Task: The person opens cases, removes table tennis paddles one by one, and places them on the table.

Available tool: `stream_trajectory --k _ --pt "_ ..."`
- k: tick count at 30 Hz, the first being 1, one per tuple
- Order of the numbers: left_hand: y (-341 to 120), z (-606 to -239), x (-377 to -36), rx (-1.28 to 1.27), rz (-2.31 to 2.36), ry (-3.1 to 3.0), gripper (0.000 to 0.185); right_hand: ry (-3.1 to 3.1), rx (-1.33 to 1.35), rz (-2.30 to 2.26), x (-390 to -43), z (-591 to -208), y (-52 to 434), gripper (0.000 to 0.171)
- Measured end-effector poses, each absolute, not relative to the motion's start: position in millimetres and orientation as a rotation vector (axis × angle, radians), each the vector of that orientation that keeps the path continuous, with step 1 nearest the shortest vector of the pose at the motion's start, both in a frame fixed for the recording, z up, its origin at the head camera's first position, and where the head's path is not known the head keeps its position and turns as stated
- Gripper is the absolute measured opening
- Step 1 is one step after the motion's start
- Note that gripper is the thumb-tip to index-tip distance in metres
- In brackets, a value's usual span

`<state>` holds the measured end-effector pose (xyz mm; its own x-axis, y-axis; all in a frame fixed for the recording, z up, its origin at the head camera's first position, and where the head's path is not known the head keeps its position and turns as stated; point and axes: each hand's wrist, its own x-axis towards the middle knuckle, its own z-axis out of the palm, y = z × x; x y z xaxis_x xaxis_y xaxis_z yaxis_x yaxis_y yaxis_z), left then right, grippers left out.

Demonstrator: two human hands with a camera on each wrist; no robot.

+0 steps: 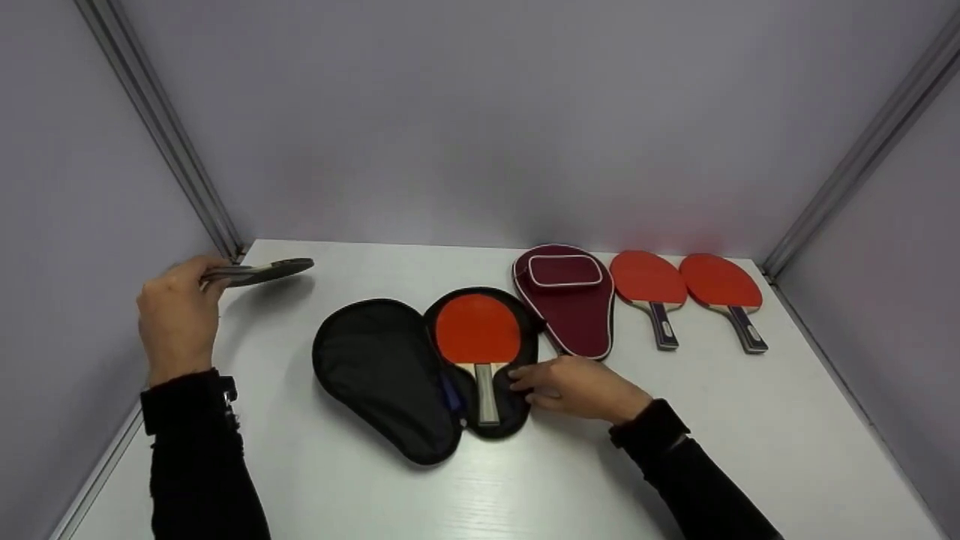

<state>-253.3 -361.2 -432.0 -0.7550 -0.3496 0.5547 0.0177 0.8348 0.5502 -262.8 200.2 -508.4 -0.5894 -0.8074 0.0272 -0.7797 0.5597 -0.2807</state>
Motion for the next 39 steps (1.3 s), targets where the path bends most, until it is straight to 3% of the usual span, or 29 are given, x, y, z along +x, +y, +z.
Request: stream_trajectory --k 7,18,26,39 --pt "-365.2 -441.0 -256.0 0.224 -0.736 -2.374 0.019 2.678 -1.352 -0.372 -260.6 -506.9 200.3 0.032" --pt "-365.2 -439.6 -256.1 0.254 -0.844 -2.438 0.038 2.676 -1.342 -0.389 -260.4 -505.7 199.4 0.032" --pt "-363.7 -442.5 -259.5 0.22 -0.842 -2.479 0.04 2.675 -1.355 -0.407 -260.9 -507.0 199.2 0.032" --pt "-372.1 -478.1 -271.6 0.378 -0.828 -2.666 0.047 2.688 -1.36 -0.414 -261.5 -508.6 199.6 0.031"
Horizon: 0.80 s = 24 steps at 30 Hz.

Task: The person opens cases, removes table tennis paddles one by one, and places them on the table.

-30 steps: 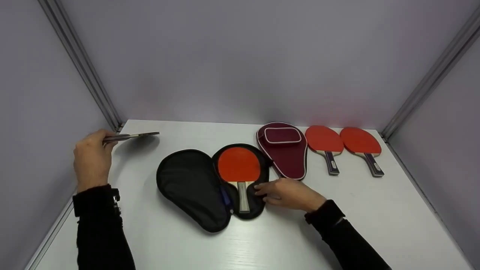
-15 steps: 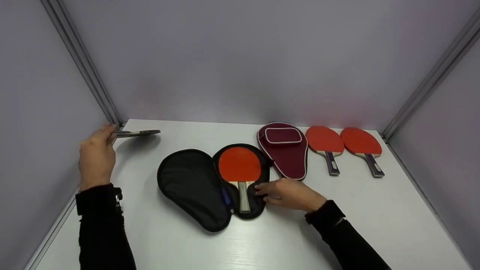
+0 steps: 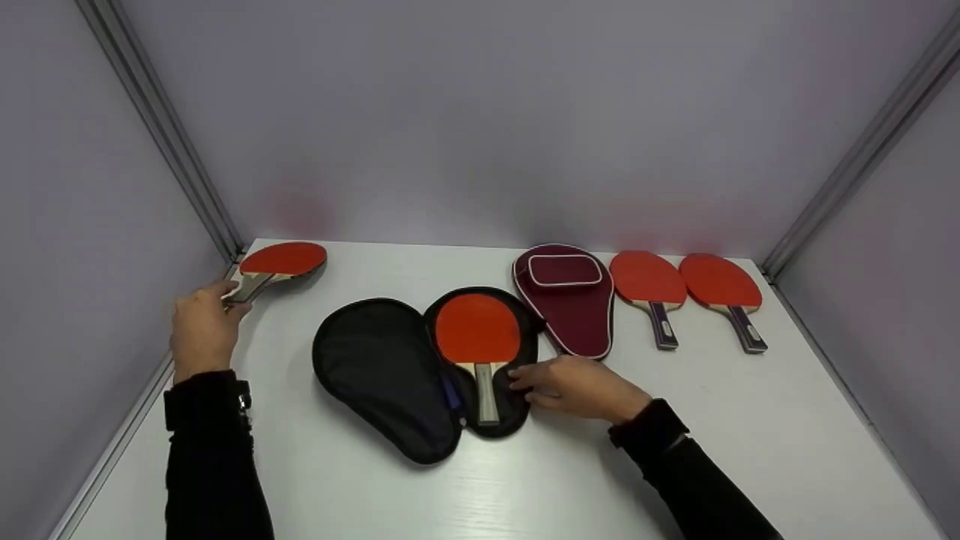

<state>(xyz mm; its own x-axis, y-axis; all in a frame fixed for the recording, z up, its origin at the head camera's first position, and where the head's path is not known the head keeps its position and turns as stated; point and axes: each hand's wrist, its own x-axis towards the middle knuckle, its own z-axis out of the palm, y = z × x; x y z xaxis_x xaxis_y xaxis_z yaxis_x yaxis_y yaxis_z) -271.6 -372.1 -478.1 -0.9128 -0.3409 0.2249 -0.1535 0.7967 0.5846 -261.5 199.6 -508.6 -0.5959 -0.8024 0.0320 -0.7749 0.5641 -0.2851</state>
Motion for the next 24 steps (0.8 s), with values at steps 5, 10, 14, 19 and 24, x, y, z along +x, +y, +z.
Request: stream_trajectory --k 5,10,14,19,24 --pt "-372.3 -486.1 -275.3 0.386 -0.823 -2.68 0.044 2.693 -1.349 -0.419 -261.1 -508.1 199.0 0.031" --pt "-369.8 -491.2 -280.8 0.36 -0.799 -2.706 0.039 2.69 -1.35 -0.42 -260.9 -508.9 198.1 0.03" --pt "-370.4 -493.3 -282.5 0.365 -0.782 -2.739 0.039 2.685 -1.351 -0.425 -261.4 -508.8 197.6 0.03" --pt "-371.1 -493.0 -281.0 0.336 -0.768 -2.77 0.043 2.682 -1.349 -0.428 -261.9 -507.8 198.0 0.031" --pt "-363.5 -481.5 -280.6 0.285 -0.752 -2.733 0.046 2.686 -1.35 -0.408 -261.9 -508.7 199.5 0.031"
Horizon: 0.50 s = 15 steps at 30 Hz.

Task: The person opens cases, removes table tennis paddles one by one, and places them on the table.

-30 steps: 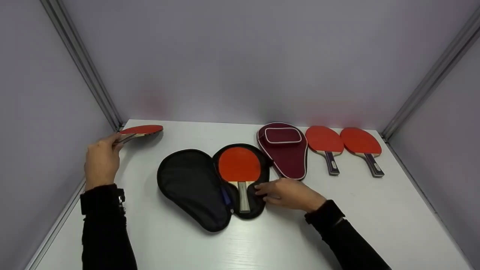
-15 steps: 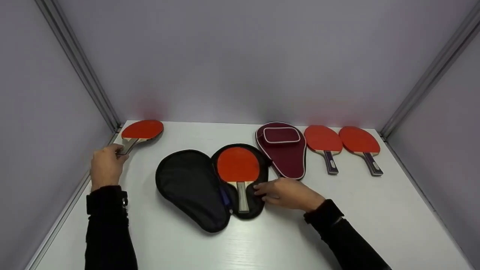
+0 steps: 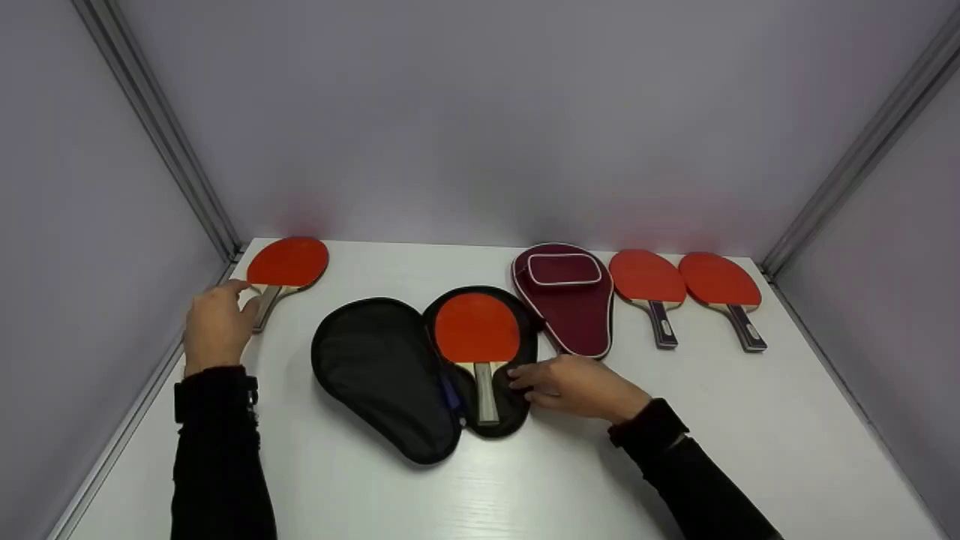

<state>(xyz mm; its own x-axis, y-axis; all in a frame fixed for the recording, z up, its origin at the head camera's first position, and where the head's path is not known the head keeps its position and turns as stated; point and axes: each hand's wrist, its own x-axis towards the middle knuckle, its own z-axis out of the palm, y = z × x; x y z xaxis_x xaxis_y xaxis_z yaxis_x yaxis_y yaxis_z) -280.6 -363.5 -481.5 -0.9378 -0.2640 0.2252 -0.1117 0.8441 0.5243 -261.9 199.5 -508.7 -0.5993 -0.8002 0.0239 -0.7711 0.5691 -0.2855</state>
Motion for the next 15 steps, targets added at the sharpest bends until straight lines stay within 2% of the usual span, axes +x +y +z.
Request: stream_trajectory --k 7,15 --pt "-338.6 -451.0 -277.9 0.155 -0.725 -2.72 0.053 2.681 -1.335 -0.417 -261.4 -508.7 200.2 0.03" --pt "-295.1 -416.8 -269.2 -0.142 -0.674 -2.617 0.045 2.684 -1.357 -0.417 -262.1 -508.5 199.8 0.03"
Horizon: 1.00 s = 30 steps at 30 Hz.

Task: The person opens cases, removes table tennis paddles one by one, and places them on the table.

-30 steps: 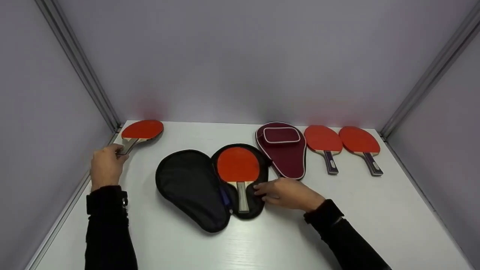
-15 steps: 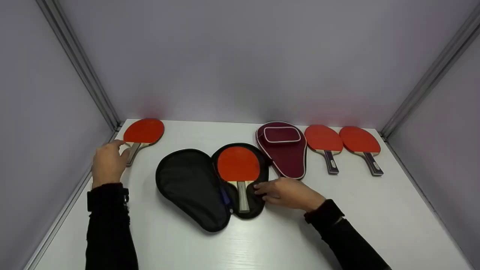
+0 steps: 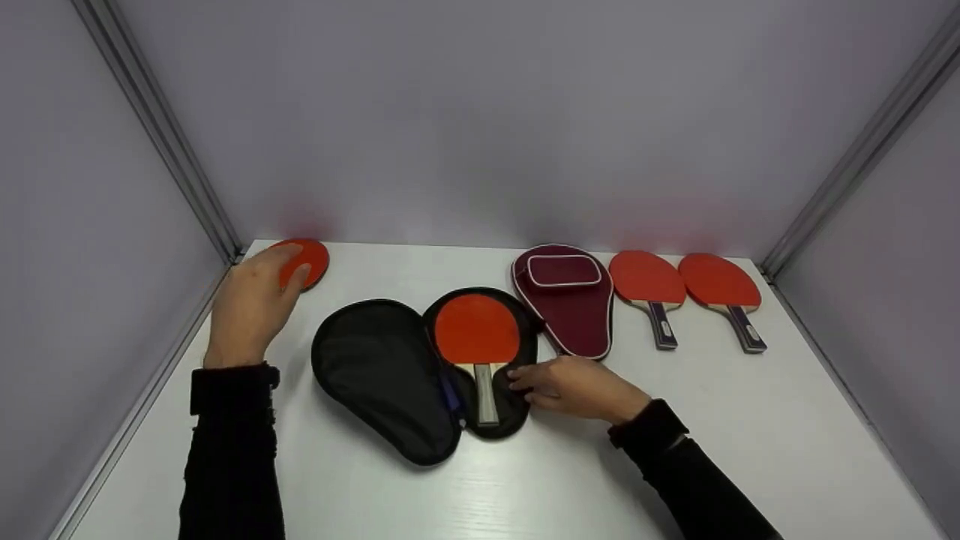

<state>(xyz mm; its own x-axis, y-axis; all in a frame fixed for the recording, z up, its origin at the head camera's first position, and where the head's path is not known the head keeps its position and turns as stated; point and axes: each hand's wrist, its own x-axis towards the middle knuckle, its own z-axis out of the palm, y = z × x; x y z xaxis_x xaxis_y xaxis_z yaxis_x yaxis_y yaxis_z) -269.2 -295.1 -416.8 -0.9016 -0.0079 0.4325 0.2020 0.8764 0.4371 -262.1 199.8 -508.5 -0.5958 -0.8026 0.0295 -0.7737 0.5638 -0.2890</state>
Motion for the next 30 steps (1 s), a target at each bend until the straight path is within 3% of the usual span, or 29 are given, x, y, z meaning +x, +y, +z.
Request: stream_trajectory --k 14,25,30 --pt "-204.5 -397.5 -252.1 -0.635 -0.341 -2.488 0.047 2.678 -1.353 -0.423 -262.3 -508.2 199.5 0.031" --pt "-148.7 -412.0 -242.8 -0.993 -0.172 -2.507 0.05 2.677 -1.338 -0.405 -262.6 -507.8 197.5 0.032" --pt "-125.5 -424.2 -239.3 -1.181 -0.089 -2.487 0.038 2.675 -1.339 -0.399 -263.0 -507.6 197.0 0.032"
